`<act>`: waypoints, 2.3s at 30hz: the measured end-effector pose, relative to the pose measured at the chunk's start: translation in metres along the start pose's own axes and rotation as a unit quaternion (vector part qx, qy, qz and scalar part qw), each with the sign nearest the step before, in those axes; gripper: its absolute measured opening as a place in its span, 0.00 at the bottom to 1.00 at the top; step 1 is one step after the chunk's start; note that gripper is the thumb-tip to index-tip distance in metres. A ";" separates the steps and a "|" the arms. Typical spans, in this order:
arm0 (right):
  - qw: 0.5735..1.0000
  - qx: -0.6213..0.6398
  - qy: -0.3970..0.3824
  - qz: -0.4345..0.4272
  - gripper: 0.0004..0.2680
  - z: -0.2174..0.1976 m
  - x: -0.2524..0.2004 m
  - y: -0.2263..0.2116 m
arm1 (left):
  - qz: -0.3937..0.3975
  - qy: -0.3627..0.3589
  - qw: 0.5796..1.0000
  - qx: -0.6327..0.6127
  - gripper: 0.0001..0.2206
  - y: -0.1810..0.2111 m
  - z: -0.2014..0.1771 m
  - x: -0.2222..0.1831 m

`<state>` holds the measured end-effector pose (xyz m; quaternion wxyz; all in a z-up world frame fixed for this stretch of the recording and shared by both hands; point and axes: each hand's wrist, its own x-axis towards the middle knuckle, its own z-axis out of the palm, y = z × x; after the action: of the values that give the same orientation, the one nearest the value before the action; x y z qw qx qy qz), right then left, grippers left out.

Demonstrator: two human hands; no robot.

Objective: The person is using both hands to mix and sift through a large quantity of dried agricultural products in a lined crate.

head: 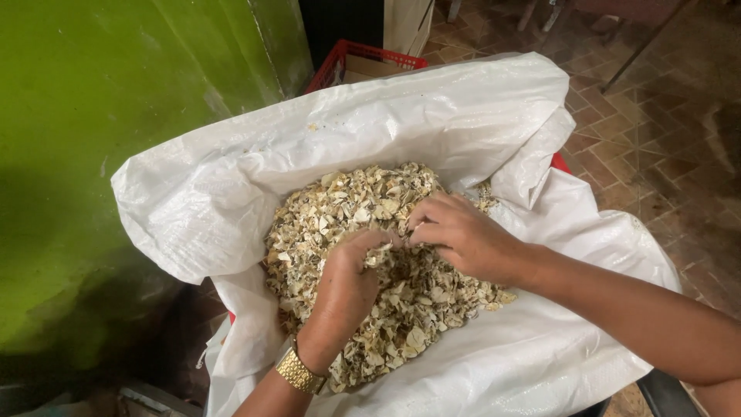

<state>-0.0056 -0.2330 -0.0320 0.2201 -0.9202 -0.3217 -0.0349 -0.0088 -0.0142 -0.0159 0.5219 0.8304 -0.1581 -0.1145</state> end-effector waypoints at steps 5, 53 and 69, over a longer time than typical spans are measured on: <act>0.974 0.130 -0.182 -0.048 0.10 0.000 0.005 -0.046 | 0.038 0.019 0.999 -0.012 0.20 -0.015 0.000 0.007; 0.794 0.279 -0.347 0.415 0.44 -0.002 0.018 -0.018 | -0.293 -0.168 0.937 0.084 0.62 -0.047 -0.036 0.017; 0.835 0.293 -0.215 0.413 0.03 0.016 0.008 -0.033 | -0.293 -0.114 0.940 -0.130 0.45 -0.012 -0.019 0.006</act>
<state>-0.0204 -0.1993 -0.0319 0.3992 -0.8442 0.0541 0.3537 0.0046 0.0040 -0.0190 0.5474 0.7459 0.0500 -0.3762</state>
